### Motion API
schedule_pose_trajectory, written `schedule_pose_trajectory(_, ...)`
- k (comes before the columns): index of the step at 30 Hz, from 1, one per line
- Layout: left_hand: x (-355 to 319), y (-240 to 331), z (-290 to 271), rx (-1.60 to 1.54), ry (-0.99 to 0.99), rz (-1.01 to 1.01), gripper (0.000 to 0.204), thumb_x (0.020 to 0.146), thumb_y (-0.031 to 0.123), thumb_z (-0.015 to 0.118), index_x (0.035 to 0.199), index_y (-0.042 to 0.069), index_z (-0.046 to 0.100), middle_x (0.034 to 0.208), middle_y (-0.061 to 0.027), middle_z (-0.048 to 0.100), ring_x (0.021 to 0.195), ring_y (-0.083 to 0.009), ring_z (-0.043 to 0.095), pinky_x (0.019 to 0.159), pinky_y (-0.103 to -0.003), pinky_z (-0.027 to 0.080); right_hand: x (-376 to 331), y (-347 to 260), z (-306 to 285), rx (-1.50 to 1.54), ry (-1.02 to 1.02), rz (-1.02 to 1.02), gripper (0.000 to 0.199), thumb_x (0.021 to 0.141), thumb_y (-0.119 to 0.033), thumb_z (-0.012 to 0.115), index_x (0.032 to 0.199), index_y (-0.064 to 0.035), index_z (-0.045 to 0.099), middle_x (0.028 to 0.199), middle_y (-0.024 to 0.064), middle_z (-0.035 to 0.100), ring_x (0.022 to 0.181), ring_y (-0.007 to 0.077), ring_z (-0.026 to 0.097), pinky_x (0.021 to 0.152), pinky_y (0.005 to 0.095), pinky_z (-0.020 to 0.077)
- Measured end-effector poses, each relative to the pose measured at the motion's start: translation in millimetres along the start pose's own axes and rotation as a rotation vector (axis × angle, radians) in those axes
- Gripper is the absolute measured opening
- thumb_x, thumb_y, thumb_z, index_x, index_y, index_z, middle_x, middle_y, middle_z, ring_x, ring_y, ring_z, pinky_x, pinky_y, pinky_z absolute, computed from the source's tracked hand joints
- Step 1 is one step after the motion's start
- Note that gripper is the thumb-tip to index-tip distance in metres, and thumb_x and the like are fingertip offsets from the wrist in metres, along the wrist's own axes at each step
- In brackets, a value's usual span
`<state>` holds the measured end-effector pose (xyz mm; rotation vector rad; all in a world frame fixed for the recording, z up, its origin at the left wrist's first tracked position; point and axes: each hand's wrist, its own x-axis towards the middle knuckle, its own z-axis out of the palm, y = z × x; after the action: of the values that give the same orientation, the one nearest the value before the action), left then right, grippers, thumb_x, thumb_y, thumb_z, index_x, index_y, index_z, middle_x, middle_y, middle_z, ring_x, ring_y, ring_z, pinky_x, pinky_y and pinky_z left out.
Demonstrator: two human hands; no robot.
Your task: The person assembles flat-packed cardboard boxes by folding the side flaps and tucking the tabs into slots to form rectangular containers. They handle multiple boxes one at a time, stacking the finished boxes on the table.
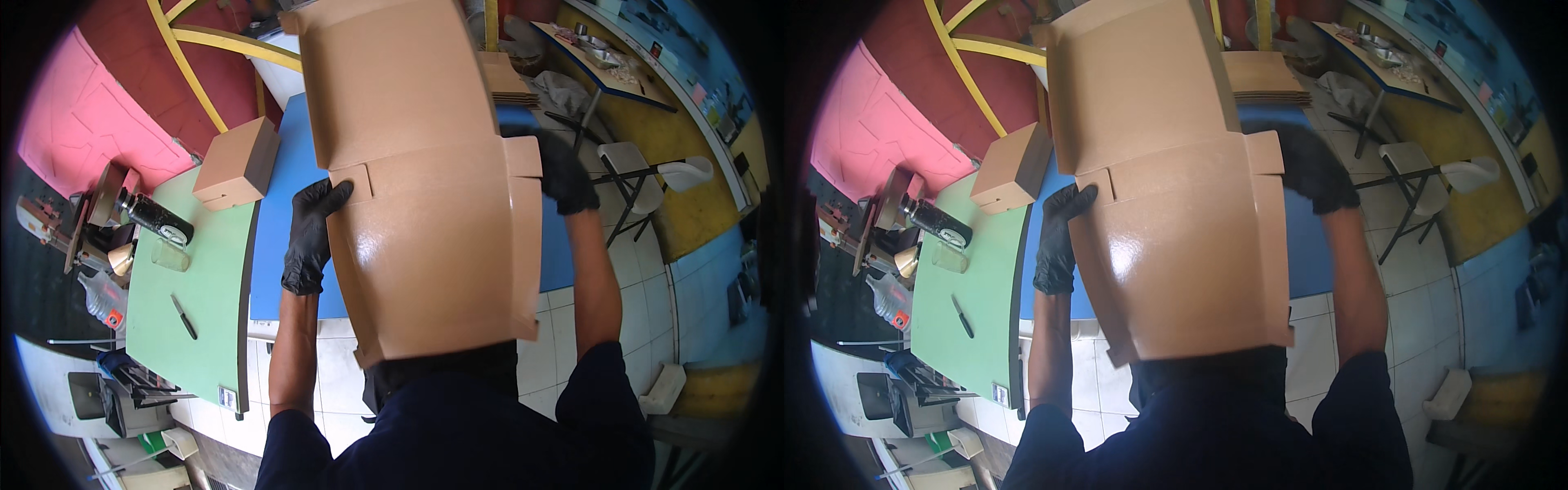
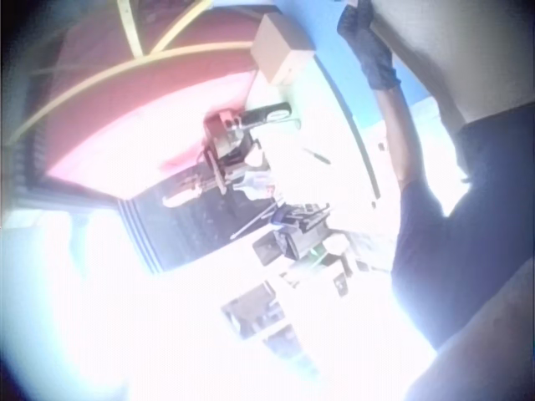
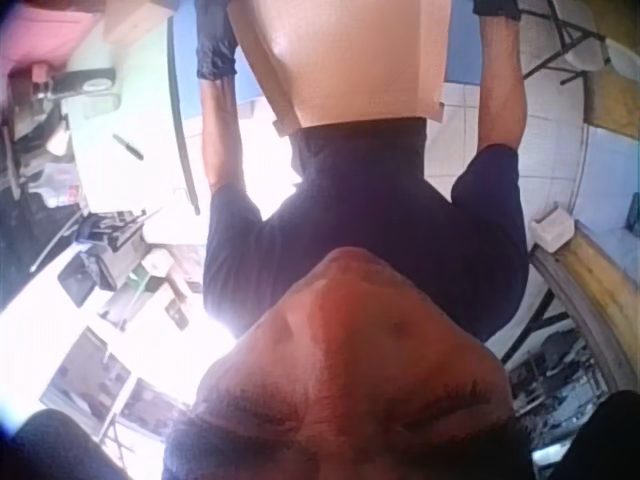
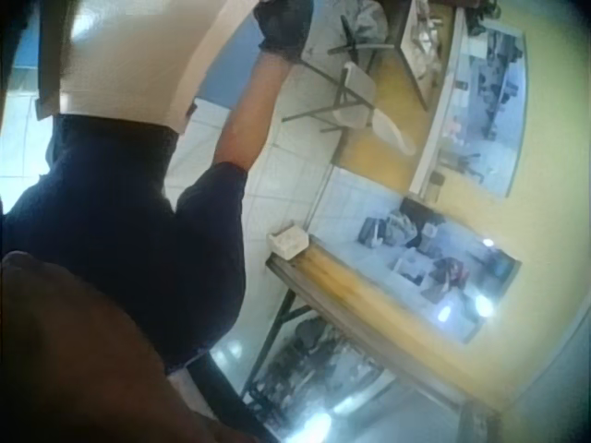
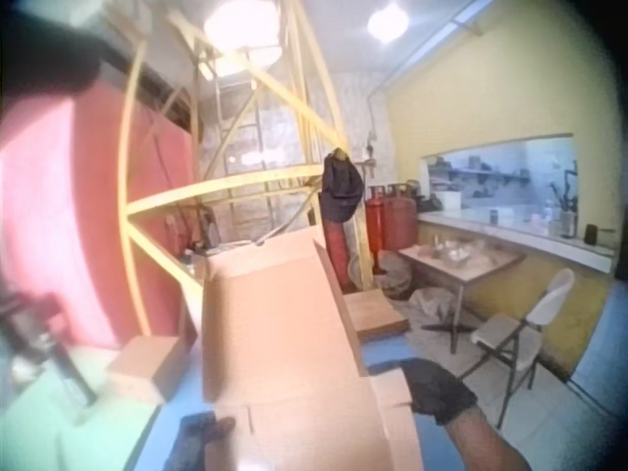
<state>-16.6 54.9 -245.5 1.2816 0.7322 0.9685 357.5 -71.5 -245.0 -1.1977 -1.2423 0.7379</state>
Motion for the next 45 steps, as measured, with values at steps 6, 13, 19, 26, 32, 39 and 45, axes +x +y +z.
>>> schedule_pose_trajectory(6, -0.9, -30.0, 1.8, 0.038, 0.053, -0.065, 0.012, 0.096, 0.015, 0.077, 0.095, 0.003, 0.074, 0.086, -0.0007, 0.071, 0.074, -0.009, 0.063, 0.068, -0.027, 0.05, -28.7, 29.7, 41.2, 0.23, 0.0, 0.265, 0.032, 0.101, -0.029, 0.069, 0.112, 0.0003, 0.076, 0.092, 0.0034, 0.073, 0.082, 0.0108, 0.065, 0.078, 0.0294, 0.0545)
schedule_pose_trajectory(13, 3.3, -42.6, -8.8, 0.175, 0.034, -0.139, 0.03, 0.102, 0.03, 0.072, 0.105, 0.0, 0.071, 0.093, -0.0035, 0.071, 0.078, -0.0085, 0.063, 0.069, -0.028, 0.052, -24.6, 24.0, 52.9, 0.181, 0.031, 0.281, 0.021, 0.102, -0.02, 0.07, 0.098, -0.0003, 0.076, 0.085, -0.0006, 0.07, 0.072, 0.0067, 0.062, 0.066, 0.0263, 0.0508)
schedule_pose_trajectory(19, -10.1, -63.4, -0.9, -0.024, 0.14, -0.185, 0.037, 0.105, 0.034, 0.066, 0.118, 0.0, 0.069, 0.105, -0.0064, 0.072, 0.088, -0.0116, 0.067, 0.077, -0.028, 0.056, -22.7, 46.3, 54.6, 0.115, 0.111, 0.148, 0.022, 0.102, -0.02, 0.069, 0.093, -0.0004, 0.073, 0.079, 0.0003, 0.068, 0.069, 0.007, 0.061, 0.06, 0.0279, 0.0494)
schedule_pose_trajectory(26, -34.1, -113.2, -0.3, 0.294, 0.219, -0.271, 0.041, 0.108, 0.034, 0.06, 0.12, -0.004, 0.07, 0.108, -0.0069, 0.072, 0.092, -0.0117, 0.064, 0.081, -0.029, 0.054, -51.8, 81.3, 60.9, 0.593, 0.173, 0.522, 0.025, 0.102, -0.024, 0.069, 0.111, -0.0005, 0.072, 0.091, 0.007, 0.073, 0.077, 0.0129, 0.069, 0.066, 0.0268, 0.0518)
schedule_pose_trajectory(32, -51.0, -133.3, -5.8, 0.196, 0.17, -0.296, 0.034, 0.108, 0.028, 0.062, 0.111, -0.005, 0.072, 0.094, -0.0047, 0.072, 0.081, -0.011, 0.061, 0.076, -0.031, 0.052, -113.4, 100.0, 88.3, -0.131, 0.079, 0.263, 0.034, 0.105, -0.023, 0.062, 0.12, 0.0074, 0.069, 0.106, 0.0122, 0.074, 0.097, 0.0177, 0.069, 0.085, 0.0331, 0.0538)
schedule_pose_trajectory(39, -103.0, -116.8, 8.6, 0.217, 0.144, -0.347, 0.039, 0.107, 0.03, 0.06, 0.12, -0.005, 0.069, 0.099, -0.0071, 0.073, 0.083, -0.0134, 0.066, 0.076, -0.03, 0.054, -115.7, 80.3, 92.5, 0.274, 0.293, 0.605, 0.04, 0.107, -0.026, 0.058, 0.123, 0.0095, 0.067, 0.109, 0.0104, 0.073, 0.099, 0.0155, 0.066, 0.088, 0.0327, 0.0531)
schedule_pose_trajectory(45, -128.2, -119.8, 1.6, 0.067, 0.225, -0.468, 0.034, 0.106, 0.026, 0.062, 0.118, -0.005, 0.069, 0.1, -0.0056, 0.073, 0.086, -0.0132, 0.067, 0.076, -0.029, 0.054, -162.6, 65.9, 99.8, 0.305, 0.183, 0.665, 0.034, 0.106, -0.024, 0.06, 0.115, 0.0074, 0.068, 0.106, 0.0079, 0.072, 0.096, 0.0168, 0.064, 0.091, 0.0367, 0.0505)
